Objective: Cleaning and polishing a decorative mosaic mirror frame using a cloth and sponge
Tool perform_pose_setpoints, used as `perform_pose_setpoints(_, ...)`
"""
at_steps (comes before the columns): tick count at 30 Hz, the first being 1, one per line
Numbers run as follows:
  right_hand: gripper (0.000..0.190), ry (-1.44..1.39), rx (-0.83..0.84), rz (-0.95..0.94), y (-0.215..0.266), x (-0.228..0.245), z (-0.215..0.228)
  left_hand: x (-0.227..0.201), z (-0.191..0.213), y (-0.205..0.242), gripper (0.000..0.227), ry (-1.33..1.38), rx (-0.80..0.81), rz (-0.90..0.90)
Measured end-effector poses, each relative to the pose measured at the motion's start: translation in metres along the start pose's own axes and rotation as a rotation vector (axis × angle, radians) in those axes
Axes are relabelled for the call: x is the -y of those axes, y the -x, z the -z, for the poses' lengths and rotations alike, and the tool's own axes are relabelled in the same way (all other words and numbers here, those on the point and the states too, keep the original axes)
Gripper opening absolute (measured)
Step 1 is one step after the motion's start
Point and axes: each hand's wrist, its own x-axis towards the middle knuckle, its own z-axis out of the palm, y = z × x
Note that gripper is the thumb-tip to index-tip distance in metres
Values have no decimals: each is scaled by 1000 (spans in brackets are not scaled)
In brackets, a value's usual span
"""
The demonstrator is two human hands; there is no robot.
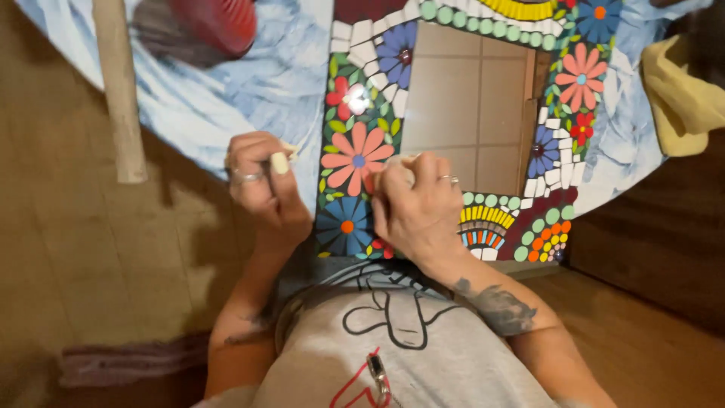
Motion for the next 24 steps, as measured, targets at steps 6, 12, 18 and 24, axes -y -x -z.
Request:
perform_pose_setpoints(6,10,-94,53,-192,43,-58,15,7,-6,4,23,-42,-16,47)
perform_pose_setpoints(12,16,179,141,-491,84,-94,22,-9,1,-5,22,-120,157,136)
perform_pose_setpoints(18,9,-23,-10,-122,40,15,7,-1,-1,0,20,-27,-2,-35)
perform_pose_setpoints(24,5,-49,-35,-152,61,-4,-5,2,0,6,18,7,51,1)
